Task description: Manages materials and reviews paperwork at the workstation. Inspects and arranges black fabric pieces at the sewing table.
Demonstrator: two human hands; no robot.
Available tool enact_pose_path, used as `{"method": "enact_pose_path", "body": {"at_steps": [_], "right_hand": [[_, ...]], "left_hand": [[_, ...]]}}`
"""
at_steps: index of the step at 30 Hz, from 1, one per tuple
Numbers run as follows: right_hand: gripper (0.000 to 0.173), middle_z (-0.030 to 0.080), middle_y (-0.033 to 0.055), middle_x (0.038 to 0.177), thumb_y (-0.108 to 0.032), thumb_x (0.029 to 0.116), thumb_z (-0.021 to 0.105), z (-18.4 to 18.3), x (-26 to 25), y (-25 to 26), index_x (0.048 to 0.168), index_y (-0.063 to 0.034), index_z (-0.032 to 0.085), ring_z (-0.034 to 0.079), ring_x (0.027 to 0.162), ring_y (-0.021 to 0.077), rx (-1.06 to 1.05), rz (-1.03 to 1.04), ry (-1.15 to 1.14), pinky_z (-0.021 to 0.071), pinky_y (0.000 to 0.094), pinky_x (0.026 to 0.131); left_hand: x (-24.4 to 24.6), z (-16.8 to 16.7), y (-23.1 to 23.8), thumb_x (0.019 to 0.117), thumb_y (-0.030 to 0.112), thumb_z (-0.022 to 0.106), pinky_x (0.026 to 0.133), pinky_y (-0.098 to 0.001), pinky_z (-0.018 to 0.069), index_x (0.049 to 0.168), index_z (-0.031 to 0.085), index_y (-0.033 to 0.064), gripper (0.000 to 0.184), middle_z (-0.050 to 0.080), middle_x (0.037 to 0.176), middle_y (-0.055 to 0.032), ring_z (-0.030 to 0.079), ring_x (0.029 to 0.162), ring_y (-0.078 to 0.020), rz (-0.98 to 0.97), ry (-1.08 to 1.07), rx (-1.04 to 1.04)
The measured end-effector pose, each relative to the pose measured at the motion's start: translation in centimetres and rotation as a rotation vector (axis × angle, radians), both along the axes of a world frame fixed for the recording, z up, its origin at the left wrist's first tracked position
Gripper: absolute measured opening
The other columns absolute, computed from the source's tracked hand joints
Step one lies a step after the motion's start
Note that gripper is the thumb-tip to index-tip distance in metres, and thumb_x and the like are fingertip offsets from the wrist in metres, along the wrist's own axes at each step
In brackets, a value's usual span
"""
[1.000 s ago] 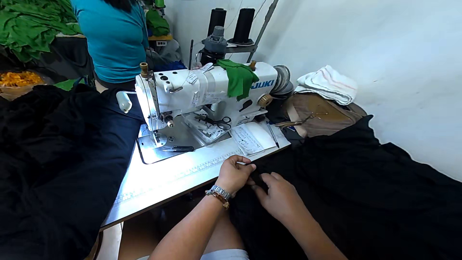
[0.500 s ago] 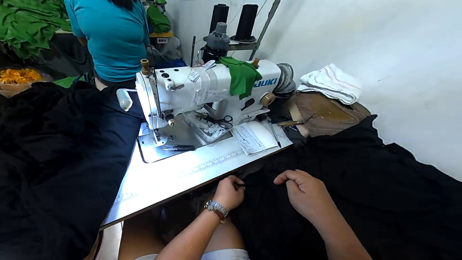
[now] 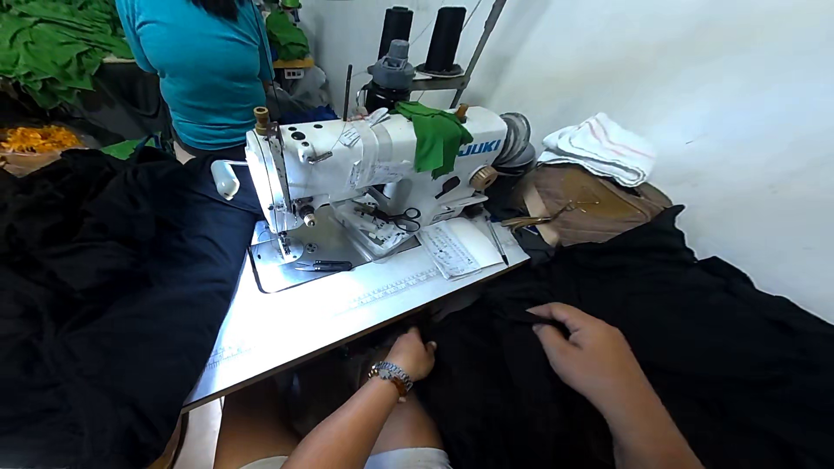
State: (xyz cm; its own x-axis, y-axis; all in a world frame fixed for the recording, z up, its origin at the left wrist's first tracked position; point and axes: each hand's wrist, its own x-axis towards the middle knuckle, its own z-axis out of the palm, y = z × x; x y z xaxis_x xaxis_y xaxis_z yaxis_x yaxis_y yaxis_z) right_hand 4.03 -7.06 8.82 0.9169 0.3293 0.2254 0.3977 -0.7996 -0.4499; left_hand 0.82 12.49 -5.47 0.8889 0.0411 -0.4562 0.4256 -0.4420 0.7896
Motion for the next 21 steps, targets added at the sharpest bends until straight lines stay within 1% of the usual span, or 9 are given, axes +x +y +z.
{"method": "enact_pose_path", "body": {"at_steps": [2,3,6,9,11,13,16,18,21], "right_hand": [[0.029,0.069,0.0155,0.107,-0.002,0.0987,0.052,0.3,0.4,-0.9,0.123,-0.0080,0.066,0.066,0.089,0.0329,0.041,-0.037,-0.029,0.0508,0.0597,0.073],[0.029,0.066,0.0154,0.100,-0.001,0.0991,0.051,0.5,0.4,-1.2,0.125,-0.0089,0.062,0.060,0.078,0.0305,0.065,-0.065,-0.040,0.0465,0.0555,0.064],[0.026,0.067,0.0125,0.091,-0.004,0.0992,0.044,0.7,0.4,-1.8,0.097,-0.0072,0.070,0.063,0.082,0.0280,0.051,-0.051,-0.133,0.0466,0.0529,0.066],[0.038,0.071,0.0174,0.096,-0.001,0.0992,0.039,0.5,0.1,-1.4,0.085,-0.0054,0.074,0.065,0.103,0.0373,0.011,-0.030,-0.107,0.0478,0.0613,0.092],[0.032,0.068,0.0166,0.097,-0.003,0.0977,0.044,0.1,-0.3,-0.4,0.094,-0.0054,0.076,0.065,0.098,0.0360,-0.033,-0.006,-0.063,0.0498,0.0594,0.082],[0.016,0.067,0.0182,0.094,-0.015,0.0956,0.066,-0.3,-0.9,1.2,0.099,-0.0029,0.076,0.066,0.091,0.0363,-0.083,0.038,0.005,0.0528,0.0583,0.076],[0.047,0.063,0.0236,0.105,-0.038,0.0841,0.085,-1.5,-2.0,3.7,0.106,0.0012,0.071,0.065,0.096,0.0401,-0.184,0.029,0.113,0.0547,0.0600,0.081],[0.028,0.063,0.0241,0.099,-0.020,0.0892,0.078,-2.5,-2.0,4.2,0.102,0.0037,0.071,0.067,0.088,0.0404,-0.217,0.068,0.008,0.0565,0.0579,0.075],[0.011,0.067,0.0247,0.095,-0.001,0.0941,0.067,-2.2,-1.1,2.9,0.100,0.0063,0.073,0.068,0.088,0.0408,-0.108,0.052,-0.039,0.0548,0.0618,0.077]], "left_hand": [[0.0,-1.8,0.0,0.1035,0.035,0.060,0.108,-0.0525,0.0477,0.138,0.057,-0.0005,0.049,0.063,0.133,-0.0236,0.062,0.125,-0.0340,0.165,0.047,-0.105],[0.0,-2.1,-0.1,0.1015,0.033,0.064,0.104,-0.0511,0.0508,0.134,0.061,0.0005,0.046,0.065,0.129,-0.0225,0.065,0.119,-0.0327,0.260,0.056,-0.174],[0.0,-1.8,-0.4,0.0987,0.026,0.068,0.078,-0.0428,0.0585,0.118,0.067,0.0023,0.031,0.069,0.107,-0.0174,0.069,0.087,-0.0254,0.413,0.041,-0.368],[-0.3,0.4,-0.8,0.0988,0.022,0.068,0.064,-0.0334,0.0551,0.113,0.064,0.0011,0.026,0.066,0.090,-0.0128,0.063,0.069,-0.0181,0.467,-0.005,-0.582],[-0.3,2.5,-1.0,0.1010,0.021,0.065,0.061,-0.0299,0.0529,0.114,0.060,0.0009,0.024,0.062,0.086,-0.0099,0.060,0.066,-0.0154,0.449,-0.013,-0.736],[0.1,5.0,-1.0,0.1036,0.019,0.062,0.063,-0.0308,0.0588,0.117,0.055,-0.0003,0.025,0.063,0.089,-0.0108,0.064,0.066,-0.0160,0.424,-0.022,-0.890],[0.4,8.2,-1.2,0.1032,0.018,0.062,0.058,-0.0280,0.0552,0.119,0.056,0.0003,0.024,0.064,0.083,-0.0083,0.062,0.061,-0.0128,0.348,-0.117,-0.905],[0.0,10.3,-1.2,0.1024,0.017,0.063,0.057,-0.0253,0.0507,0.115,0.059,0.0017,0.021,0.062,0.081,-0.0050,0.058,0.061,-0.0091,0.293,-0.170,-0.778],[0.7,8.8,-1.0,0.1046,0.028,0.060,0.070,-0.0339,0.0526,0.118,0.065,0.0041,0.028,0.069,0.094,-0.0078,0.062,0.076,-0.0142,0.205,-0.272,-0.571]]}}
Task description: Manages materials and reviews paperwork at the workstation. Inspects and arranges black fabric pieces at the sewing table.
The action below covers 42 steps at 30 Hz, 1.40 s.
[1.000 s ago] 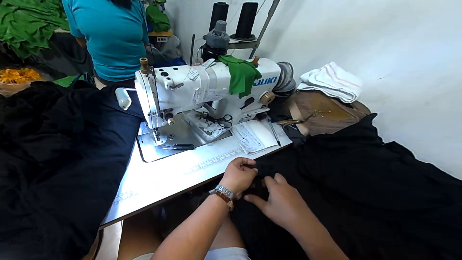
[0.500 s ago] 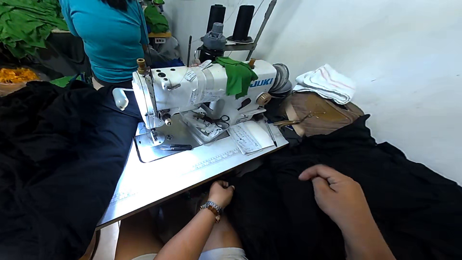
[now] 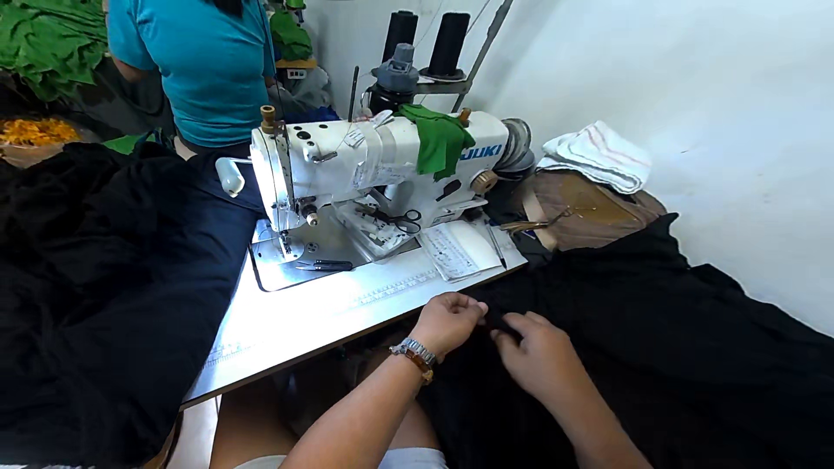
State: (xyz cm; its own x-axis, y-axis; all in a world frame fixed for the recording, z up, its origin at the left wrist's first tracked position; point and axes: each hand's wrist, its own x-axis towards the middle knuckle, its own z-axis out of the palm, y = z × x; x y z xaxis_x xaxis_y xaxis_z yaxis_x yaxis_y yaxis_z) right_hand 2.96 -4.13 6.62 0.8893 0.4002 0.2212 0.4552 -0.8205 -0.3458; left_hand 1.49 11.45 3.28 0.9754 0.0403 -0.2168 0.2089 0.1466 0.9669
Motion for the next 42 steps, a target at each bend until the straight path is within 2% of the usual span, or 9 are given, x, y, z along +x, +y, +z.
{"method": "enact_pose_path", "body": {"at_steps": [5,8,13,17,25,28,31,37,42], "right_hand": [[0.024,0.067,0.0239,0.117,-0.004,0.0997,0.061,1.6,1.9,-4.1,0.122,0.0020,0.066,0.065,0.107,0.0387,0.227,-0.109,0.038,0.0497,0.0640,0.091],[0.032,0.065,0.0200,0.110,-0.004,0.0981,0.062,2.8,2.1,-5.7,0.129,-0.0038,0.056,0.063,0.086,0.0280,0.351,-0.199,0.035,0.0530,0.0517,0.075],[0.013,0.060,-0.0001,0.084,-0.010,0.0966,0.053,3.9,2.5,-8.6,0.093,-0.0066,0.065,0.054,0.073,0.0038,0.375,-0.151,-0.098,0.0448,0.0259,0.065],[0.029,0.067,0.0038,0.084,-0.007,0.0976,0.046,4.2,2.1,-9.3,0.093,-0.0055,0.075,0.058,0.075,0.0087,0.329,-0.213,-0.109,0.0459,0.0335,0.066],[0.034,0.068,0.0190,0.092,-0.011,0.0965,0.043,6.6,0.2,-8.2,0.103,-0.0013,0.075,0.060,0.081,0.0282,0.200,-0.290,-0.235,0.0434,0.0513,0.067],[0.031,0.068,0.0287,0.104,-0.022,0.0956,0.063,6.2,-0.7,-5.9,0.111,0.0031,0.073,0.066,0.098,0.0465,0.058,-0.106,-0.192,0.0494,0.0673,0.080],[0.059,0.062,0.0256,0.100,-0.043,0.0759,0.088,3.5,-0.5,-3.2,0.110,0.0014,0.071,0.063,0.091,0.0454,-0.056,-0.064,-0.084,0.0524,0.0647,0.073],[0.015,0.063,0.0162,0.083,-0.015,0.0876,0.070,2.0,0.9,-4.0,0.092,-0.0014,0.072,0.063,0.079,0.0371,0.027,0.003,-0.250,0.0505,0.0565,0.066],[0.031,0.065,0.0209,0.087,-0.022,0.0992,0.057,3.4,1.4,-6.4,0.093,0.0036,0.072,0.064,0.084,0.0366,0.108,-0.077,-0.249,0.0478,0.0571,0.071]], "left_hand": [[1.1,-8.1,0.3,0.1051,0.034,0.056,0.107,-0.0570,0.0474,0.144,0.053,0.0022,0.051,0.063,0.134,-0.0237,0.061,0.125,-0.0371,-0.206,0.147,0.494],[1.6,-9.4,-0.2,0.1026,0.039,0.060,0.112,-0.0557,0.0440,0.144,0.055,0.0029,0.055,0.057,0.142,-0.0224,0.056,0.133,-0.0367,-0.238,0.228,0.565],[2.5,-9.0,-0.9,0.0973,0.030,0.069,0.099,-0.0585,0.0509,0.130,0.066,0.0121,0.037,0.070,0.122,-0.0166,0.066,0.116,-0.0339,-0.156,0.216,0.522],[1.6,-7.4,-0.8,0.0968,0.019,0.070,0.083,-0.0508,0.0581,0.118,0.070,0.0105,0.023,0.071,0.108,-0.0147,0.070,0.094,-0.0285,0.028,0.104,0.392],[-0.7,-0.6,0.2,0.1019,0.015,0.063,0.050,-0.0271,0.0417,0.124,0.066,0.0144,0.022,0.061,0.082,-0.0055,0.049,0.057,-0.0124,-0.044,-0.126,0.057],[-0.9,2.7,-0.2,0.1011,0.009,0.062,0.052,-0.0241,0.0441,0.121,0.066,0.0104,0.020,0.061,0.087,-0.0051,0.052,0.060,-0.0103,-0.067,-0.214,0.002],[-0.6,5.5,-0.5,0.1004,0.002,0.060,0.056,-0.0257,0.0467,0.117,0.067,0.0045,0.018,0.062,0.092,-0.0071,0.054,0.064,-0.0108,-0.080,-0.304,0.015],[0.1,4.8,-1.2,0.1005,0.003,0.061,0.050,-0.0255,0.0493,0.121,0.065,0.0047,0.021,0.062,0.084,-0.0091,0.055,0.056,-0.0126,-0.116,-0.368,-0.005],[1.6,-1.9,-0.1,0.0859,0.003,0.078,0.089,-0.0567,0.0561,0.127,0.067,0.0096,0.043,0.067,0.123,-0.0157,0.064,0.112,-0.0359,-0.369,-0.327,0.744]]}}
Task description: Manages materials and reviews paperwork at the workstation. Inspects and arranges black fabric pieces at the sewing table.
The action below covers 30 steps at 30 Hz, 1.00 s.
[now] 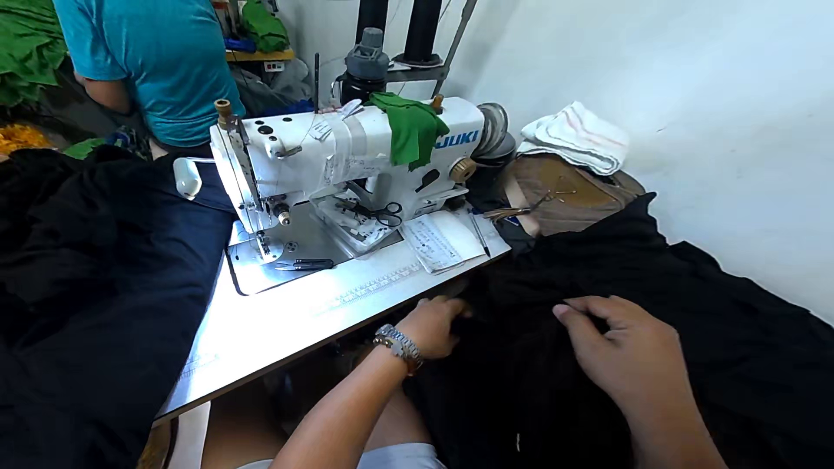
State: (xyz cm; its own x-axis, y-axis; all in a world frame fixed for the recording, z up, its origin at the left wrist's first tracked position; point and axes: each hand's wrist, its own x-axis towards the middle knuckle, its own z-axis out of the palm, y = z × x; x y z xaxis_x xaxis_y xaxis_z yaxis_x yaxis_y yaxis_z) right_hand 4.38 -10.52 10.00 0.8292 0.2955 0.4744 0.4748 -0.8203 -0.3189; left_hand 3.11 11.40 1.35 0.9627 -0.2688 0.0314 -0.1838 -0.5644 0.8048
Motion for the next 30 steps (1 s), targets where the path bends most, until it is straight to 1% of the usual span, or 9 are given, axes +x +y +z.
{"method": "enact_pose_path", "body": {"at_steps": [2,7,12,15,18,21,23,25,30], "right_hand": [[0.031,0.065,0.0227,0.090,-0.021,0.0995,0.055,0.5,0.0,-0.2,0.094,0.0056,0.070,0.064,0.087,0.0374,0.018,-0.043,0.007,0.0473,0.0585,0.072],[0.019,0.067,0.0257,0.096,-0.012,0.0937,0.061,0.5,0.1,-0.4,0.097,0.0051,0.068,0.065,0.090,0.0407,0.043,-0.140,0.035,0.0471,0.0629,0.073],[0.022,0.065,0.0243,0.114,0.000,0.0900,0.057,0.6,0.4,-0.7,0.110,0.0023,0.064,0.062,0.108,0.0416,0.057,-0.102,0.064,0.0474,0.0644,0.084],[0.028,0.062,0.0279,0.097,0.001,0.0931,0.046,0.4,0.5,-0.5,0.090,-0.0016,0.074,0.059,0.097,0.0476,-0.050,-0.066,0.060,0.0441,0.0652,0.077],[0.032,0.059,0.0306,0.099,0.004,0.0956,0.046,0.2,0.3,0.3,0.090,-0.0022,0.077,0.058,0.098,0.0504,-0.116,-0.076,0.115,0.0461,0.0668,0.077],[0.016,0.059,0.0307,0.103,-0.012,0.0921,0.065,-0.3,0.1,1.7,0.096,0.0006,0.075,0.060,0.096,0.0489,-0.157,-0.022,0.184,0.0493,0.0663,0.075],[0.045,0.057,0.0313,0.112,-0.038,0.0819,0.086,-0.6,-0.3,3.3,0.100,0.0006,0.073,0.061,0.101,0.0474,-0.205,-0.035,0.288,0.0517,0.0658,0.078],[0.055,0.057,0.0283,0.113,-0.044,0.0737,0.092,-1.4,-0.4,4.7,0.100,-0.0002,0.072,0.062,0.099,0.0448,-0.277,-0.052,0.313,0.0536,0.0624,0.077],[0.014,0.060,0.0283,0.103,-0.006,0.0882,0.078,-3.1,0.9,4.2,0.090,0.0047,0.070,0.065,0.091,0.0448,-0.242,-0.036,0.206,0.0543,0.0626,0.074]], "left_hand": [[0.1,-2.9,0.4,0.0851,0.011,0.080,0.096,-0.0694,0.0479,0.128,0.070,0.0166,0.044,0.062,0.136,-0.0166,0.053,0.129,-0.0448,-0.018,0.106,0.230],[0.5,-6.0,0.4,0.1002,0.022,0.063,0.100,-0.0599,0.0497,0.116,0.076,0.0164,0.021,0.069,0.127,-0.0099,0.060,0.124,-0.0348,0.051,0.010,0.263],[0.4,-4.8,0.5,0.1059,0.011,0.051,0.090,-0.0515,0.0576,0.115,0.068,0.0045,0.020,0.070,0.113,-0.0146,0.070,0.102,-0.0291,0.206,-0.093,-0.124],[0.3,-4.2,0.2,0.1054,0.006,0.050,0.092,-0.0446,0.0561,0.111,0.066,-0.0006,0.018,0.067,0.111,-0.0163,0.067,0.101,-0.0260,0.253,-0.181,-0.363],[-0.5,-1.4,0.1,0.1063,0.008,0.052,0.083,-0.0423,0.0568,0.111,0.067,-0.0003,0.018,0.070,0.103,-0.0139,0.068,0.090,-0.0219,0.259,-0.109,-0.425],[-0.6,1.8,0.1,0.1045,0.007,0.056,0.083,-0.0410,0.0571,0.109,0.071,-0.0014,0.018,0.072,0.100,-0.0136,0.069,0.087,-0.0202,0.213,-0.096,-0.430],[-0.6,3.9,0.0,0.1025,0.003,0.057,0.084,-0.0408,0.0571,0.106,0.073,-0.0031,0.017,0.074,0.098,-0.0147,0.070,0.088,-0.0205,0.162,-0.127,-0.412],[-0.1,6.0,0.2,0.1028,0.002,0.056,0.089,-0.0405,0.0548,0.108,0.073,-0.0042,0.019,0.074,0.102,-0.0161,0.070,0.093,-0.0217,0.087,-0.099,-0.376],[-0.2,5.9,0.2,0.1031,0.002,0.056,0.079,-0.0341,0.0549,0.106,0.072,-0.0050,0.018,0.074,0.096,-0.0137,0.068,0.083,-0.0157,0.124,-0.075,-0.447]]}}
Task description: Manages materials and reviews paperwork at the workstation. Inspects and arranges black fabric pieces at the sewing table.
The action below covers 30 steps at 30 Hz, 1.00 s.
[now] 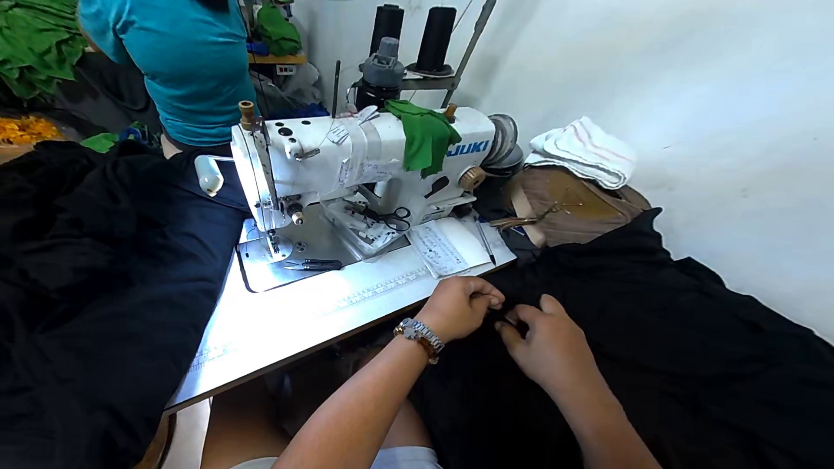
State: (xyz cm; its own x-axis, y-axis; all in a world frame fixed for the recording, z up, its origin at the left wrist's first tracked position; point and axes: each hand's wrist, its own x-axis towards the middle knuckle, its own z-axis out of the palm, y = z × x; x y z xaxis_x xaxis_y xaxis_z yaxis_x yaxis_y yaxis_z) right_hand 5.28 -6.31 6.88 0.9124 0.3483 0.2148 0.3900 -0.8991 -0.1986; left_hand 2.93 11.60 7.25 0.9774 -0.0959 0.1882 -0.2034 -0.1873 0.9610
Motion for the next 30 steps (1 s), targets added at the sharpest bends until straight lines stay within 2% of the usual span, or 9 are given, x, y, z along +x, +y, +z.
{"method": "enact_pose_path", "body": {"at_steps": [2,4,7,9,13,17,22,28,30], "right_hand": [[0.009,0.063,0.0281,0.099,-0.004,0.0880,0.076,-0.1,0.4,-1.1,0.087,0.0025,0.070,0.064,0.094,0.0467,0.086,0.015,-0.036,0.0520,0.0647,0.076],[0.006,0.061,0.0239,0.090,-0.002,0.0875,0.074,0.1,0.5,-2.1,0.086,0.0019,0.069,0.062,0.088,0.0433,0.132,0.016,-0.061,0.0496,0.0616,0.071],[0.009,0.067,0.0220,0.098,0.001,0.0891,0.067,0.9,0.3,-2.7,0.098,0.0008,0.068,0.066,0.090,0.0411,0.203,-0.011,-0.061,0.0507,0.0627,0.072],[0.015,0.067,0.0198,0.098,0.004,0.0902,0.062,1.0,0.3,-2.5,0.104,-0.0015,0.064,0.066,0.087,0.0389,0.239,0.005,-0.058,0.0495,0.0610,0.067],[0.025,0.058,0.0182,0.090,0.008,0.0927,0.053,0.6,0.3,-2.0,0.082,-0.0054,0.071,0.058,0.087,0.0378,0.183,0.045,-0.042,0.0464,0.0555,0.069],[0.032,0.062,0.0240,0.105,0.002,0.0938,0.049,0.5,0.1,-1.5,0.097,-0.0088,0.079,0.059,0.098,0.0429,0.143,0.021,-0.007,0.0479,0.0609,0.075],[0.006,0.063,0.0230,0.097,-0.008,0.0902,0.074,0.7,-0.7,-0.6,0.094,-0.0049,0.078,0.063,0.091,0.0400,0.141,0.021,-0.026,0.0512,0.0590,0.073],[0.050,0.061,0.0298,0.116,-0.038,0.0756,0.092,-0.1,-1.5,1.9,0.100,0.0015,0.075,0.065,0.102,0.0439,0.019,-0.009,0.124,0.0549,0.0620,0.083],[0.050,0.060,0.0295,0.119,-0.037,0.0759,0.092,-1.1,-1.6,3.0,0.099,0.0038,0.074,0.066,0.102,0.0430,-0.069,0.028,0.148,0.0563,0.0596,0.085]], "left_hand": [[-0.3,-2.3,-0.1,0.1038,0.003,0.055,0.082,-0.0347,0.0572,0.109,0.070,-0.0034,0.017,0.073,0.101,-0.0126,0.069,0.086,-0.0151,0.026,-0.025,-0.044],[-0.4,-5.7,0.3,0.0937,-0.005,0.060,0.089,-0.0422,0.0573,0.110,0.071,0.0003,0.020,0.071,0.110,-0.0130,0.068,0.100,-0.0215,-0.052,-0.076,0.134],[-0.5,-10.5,0.9,0.0803,0.006,0.078,0.102,-0.0706,0.0427,0.117,0.073,0.0187,0.040,0.063,0.134,-0.0091,0.049,0.136,-0.0386,-0.240,0.095,0.634],[-0.5,-12.4,1.3,0.0783,0.008,0.080,0.105,-0.0748,0.0375,0.120,0.072,0.0243,0.046,0.059,0.141,-0.0043,0.042,0.142,-0.0388,-0.263,0.139,0.732],[-0.4,-12.4,1.8,0.0737,0.002,0.082,0.103,-0.0701,0.0422,0.125,0.069,0.0243,0.057,0.057,0.142,-0.0054,0.043,0.140,-0.0383,-0.308,0.119,0.758],[-0.3,-12.9,1.8,0.0840,0.007,0.074,0.105,-0.0658,0.0432,0.125,0.070,0.0222,0.044,0.061,0.138,-0.0074,0.048,0.138,-0.0360,-0.282,0.098,0.752],[-0.3,-13.8,1.7,0.0985,0.016,0.059,0.105,-0.0566,0.0470,0.121,0.074,0.0127,0.027,0.070,0.123,-0.0095,0.058,0.126,-0.0325,-0.107,-0.002,0.660],[-0.1,-11.2,1.0,0.0966,0.007,0.063,0.090,-0.0488,0.0556,0.111,0.077,0.0105,0.021,0.074,0.105,-0.0094,0.069,0.101,-0.0286,0.101,-0.278,0.515],[-0.2,-8.7,0.9,0.0971,0.005,0.062,0.092,-0.0463,0.0558,0.110,0.077,0.0111,0.021,0.075,0.105,-0.0078,0.070,0.102,-0.0254,0.109,-0.325,0.501]]}}
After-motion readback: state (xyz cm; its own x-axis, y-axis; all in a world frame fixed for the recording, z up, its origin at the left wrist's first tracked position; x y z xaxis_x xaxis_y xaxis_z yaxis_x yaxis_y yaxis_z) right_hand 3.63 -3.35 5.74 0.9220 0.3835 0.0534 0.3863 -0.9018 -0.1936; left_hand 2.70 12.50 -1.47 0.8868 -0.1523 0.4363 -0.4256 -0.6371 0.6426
